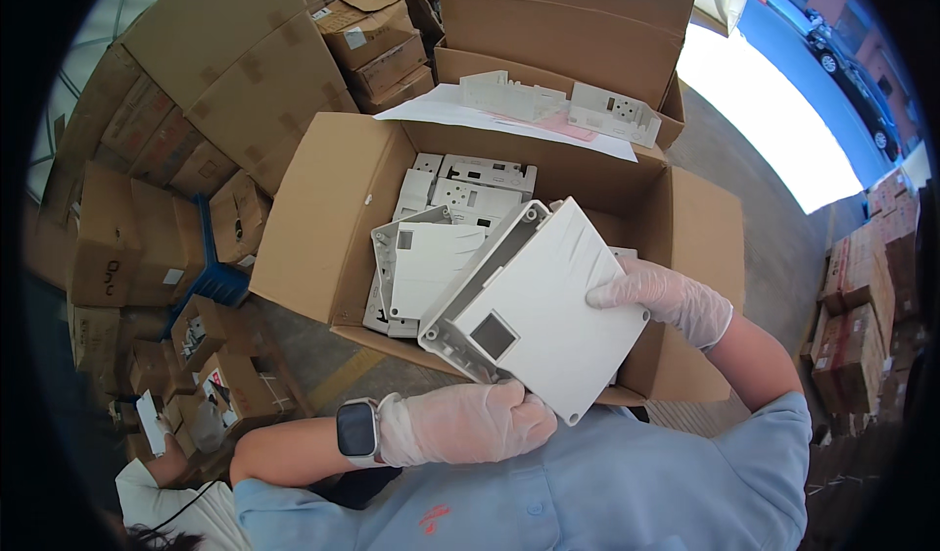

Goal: The person picks up white plastic electrical component housings from a cardboard box, turns them over to view different sides, and places them back into the box. The person repeats this process for multiple items.

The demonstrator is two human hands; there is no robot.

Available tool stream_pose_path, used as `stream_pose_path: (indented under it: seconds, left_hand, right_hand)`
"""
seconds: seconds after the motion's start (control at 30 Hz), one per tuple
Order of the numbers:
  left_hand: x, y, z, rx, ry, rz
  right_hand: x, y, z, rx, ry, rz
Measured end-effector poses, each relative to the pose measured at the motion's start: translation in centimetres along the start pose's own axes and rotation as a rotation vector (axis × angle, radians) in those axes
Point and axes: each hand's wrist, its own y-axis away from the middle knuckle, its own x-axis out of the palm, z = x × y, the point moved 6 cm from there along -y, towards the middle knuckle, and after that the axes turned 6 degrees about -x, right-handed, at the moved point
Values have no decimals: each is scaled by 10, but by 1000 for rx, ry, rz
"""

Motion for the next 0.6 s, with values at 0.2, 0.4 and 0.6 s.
stream_pose_path:
  seconds: [0.2,0.4,0.6]
  left_hand:
    - [-32,25,70,-608,-88,-428]
    - [-23,66,81,-965,-12,-529]
    - [10,106,68,-1239,83,-469]
  right_hand:
    - [-58,13,102,-255,729,-362]
    - [-88,-52,50,-108,1908,-392]
    - [-136,-103,-50,224,1758,-205]
